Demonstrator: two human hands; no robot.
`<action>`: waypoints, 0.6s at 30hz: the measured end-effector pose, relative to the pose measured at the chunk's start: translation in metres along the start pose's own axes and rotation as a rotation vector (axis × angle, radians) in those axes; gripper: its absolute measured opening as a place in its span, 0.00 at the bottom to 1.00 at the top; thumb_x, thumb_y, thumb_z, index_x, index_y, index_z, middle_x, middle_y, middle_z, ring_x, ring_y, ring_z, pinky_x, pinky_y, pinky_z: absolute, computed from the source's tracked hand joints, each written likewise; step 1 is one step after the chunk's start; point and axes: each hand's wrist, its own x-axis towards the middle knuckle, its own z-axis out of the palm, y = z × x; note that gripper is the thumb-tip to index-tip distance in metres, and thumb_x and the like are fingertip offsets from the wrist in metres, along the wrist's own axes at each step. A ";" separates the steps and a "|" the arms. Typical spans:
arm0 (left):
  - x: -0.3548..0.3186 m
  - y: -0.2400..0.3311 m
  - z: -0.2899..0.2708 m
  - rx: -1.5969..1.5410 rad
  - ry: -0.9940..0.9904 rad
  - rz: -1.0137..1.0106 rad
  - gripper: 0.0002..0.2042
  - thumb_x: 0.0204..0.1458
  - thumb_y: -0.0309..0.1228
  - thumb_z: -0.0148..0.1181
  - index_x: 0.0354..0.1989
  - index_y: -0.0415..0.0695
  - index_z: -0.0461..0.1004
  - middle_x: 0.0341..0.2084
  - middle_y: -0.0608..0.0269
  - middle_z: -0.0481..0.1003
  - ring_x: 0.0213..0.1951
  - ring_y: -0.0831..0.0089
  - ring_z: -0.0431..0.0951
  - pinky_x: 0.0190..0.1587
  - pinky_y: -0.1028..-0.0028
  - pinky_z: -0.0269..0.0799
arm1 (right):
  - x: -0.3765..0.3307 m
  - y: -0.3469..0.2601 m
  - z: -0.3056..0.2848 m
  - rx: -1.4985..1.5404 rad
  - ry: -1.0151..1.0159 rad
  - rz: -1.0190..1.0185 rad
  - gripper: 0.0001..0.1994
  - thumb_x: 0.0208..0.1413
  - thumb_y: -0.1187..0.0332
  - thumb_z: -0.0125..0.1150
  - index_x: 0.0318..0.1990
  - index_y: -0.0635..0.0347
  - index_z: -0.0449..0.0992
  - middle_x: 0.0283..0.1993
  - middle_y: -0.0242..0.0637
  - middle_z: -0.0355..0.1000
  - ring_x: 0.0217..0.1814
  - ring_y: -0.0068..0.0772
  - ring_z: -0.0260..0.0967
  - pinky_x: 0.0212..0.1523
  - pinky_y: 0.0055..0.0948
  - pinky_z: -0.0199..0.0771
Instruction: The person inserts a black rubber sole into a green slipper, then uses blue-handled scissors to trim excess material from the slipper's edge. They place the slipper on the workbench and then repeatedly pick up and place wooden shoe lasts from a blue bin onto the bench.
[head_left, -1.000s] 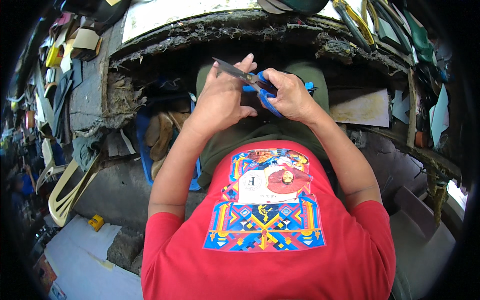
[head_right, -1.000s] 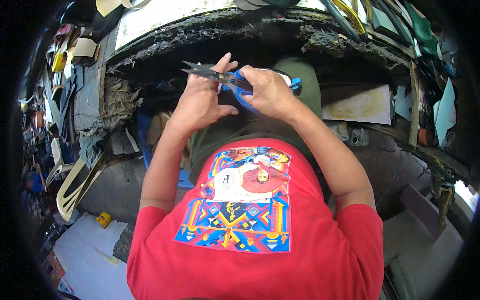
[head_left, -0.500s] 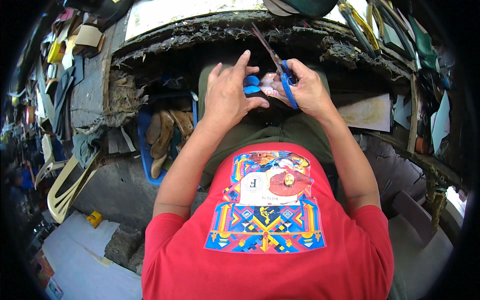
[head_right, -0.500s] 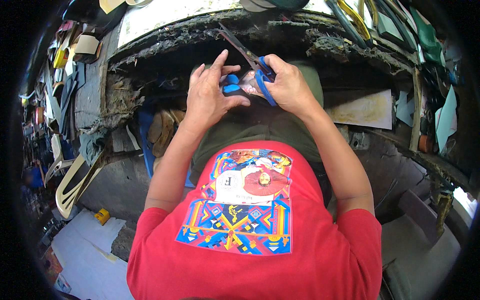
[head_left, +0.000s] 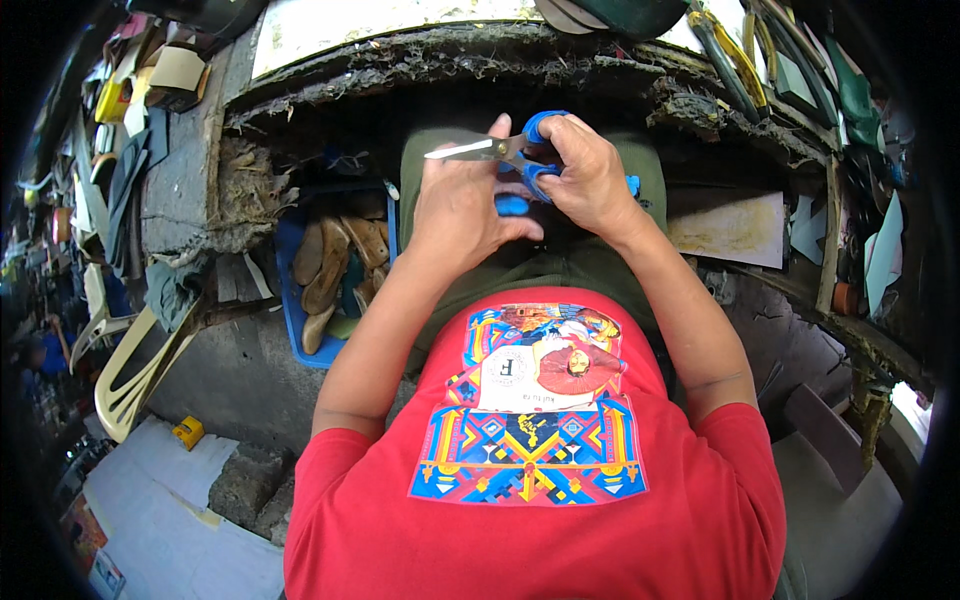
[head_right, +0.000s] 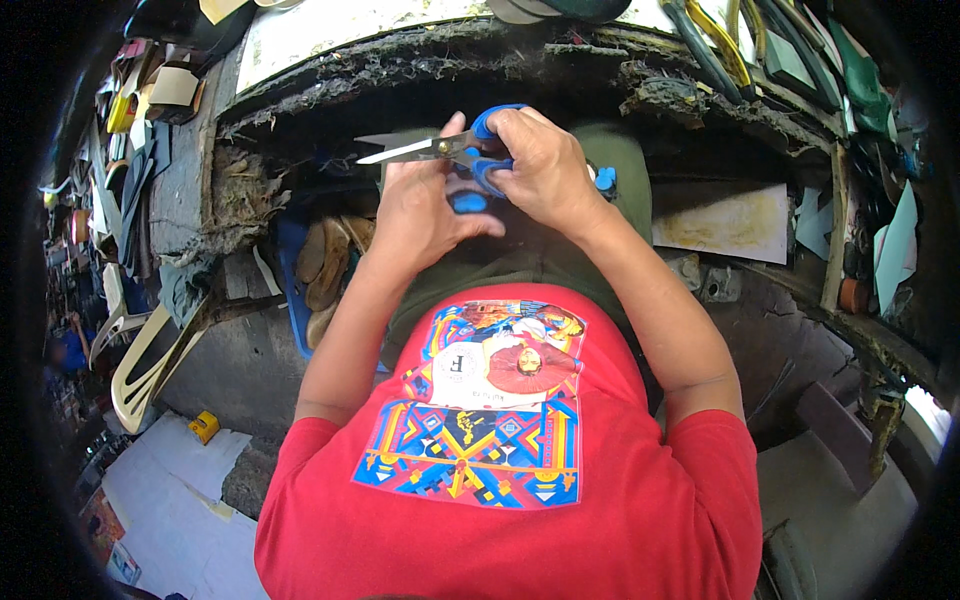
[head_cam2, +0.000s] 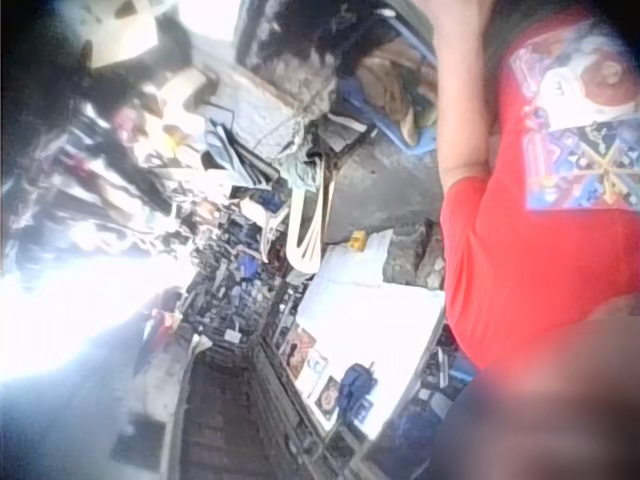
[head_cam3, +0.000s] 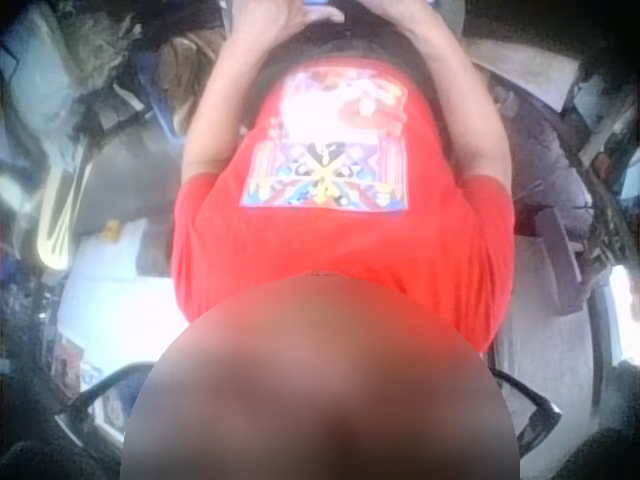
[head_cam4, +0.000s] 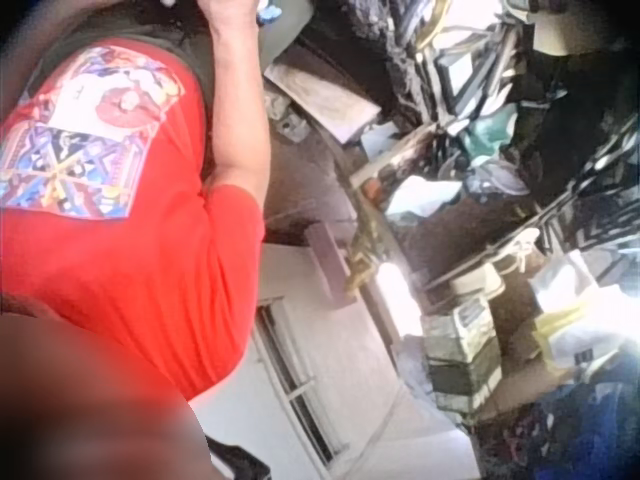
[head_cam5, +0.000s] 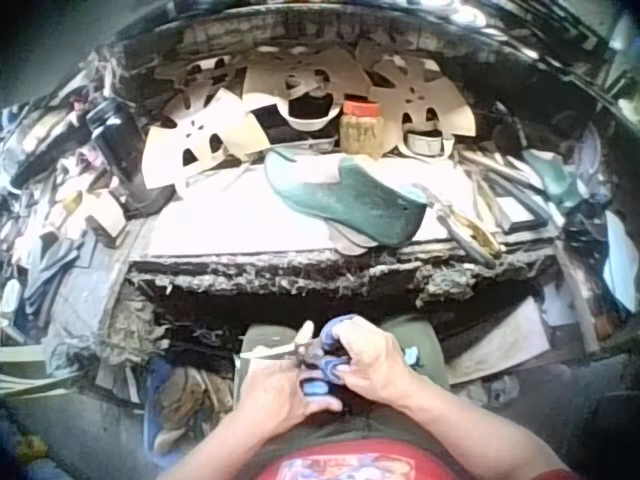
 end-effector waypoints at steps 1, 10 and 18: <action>-0.002 0.000 -0.006 -0.016 -0.001 0.051 0.59 0.28 0.49 0.85 0.74 0.41 0.61 0.54 0.54 0.79 0.58 0.50 0.76 0.68 0.55 0.62 | 0.000 -0.001 0.000 0.031 0.012 0.008 0.18 0.42 0.78 0.71 0.43 0.60 0.75 0.38 0.44 0.76 0.42 0.50 0.77 0.44 0.43 0.79; 0.015 -0.026 -0.019 -0.567 -0.255 0.068 0.20 0.51 0.22 0.72 0.55 0.36 0.80 0.49 0.62 0.80 0.49 0.75 0.79 0.57 0.72 0.74 | -0.025 -0.023 0.005 0.603 -0.040 0.585 0.12 0.57 0.75 0.72 0.46 0.63 0.76 0.38 0.33 0.78 0.37 0.19 0.73 0.39 0.25 0.76; 0.037 -0.032 -0.009 -0.946 -0.479 -0.304 0.15 0.57 0.24 0.71 0.53 0.39 0.81 0.44 0.66 0.82 0.46 0.78 0.81 0.53 0.74 0.78 | -0.020 -0.023 -0.009 0.700 0.044 0.694 0.13 0.57 0.74 0.73 0.45 0.62 0.74 0.37 0.29 0.77 0.37 0.16 0.73 0.37 0.20 0.75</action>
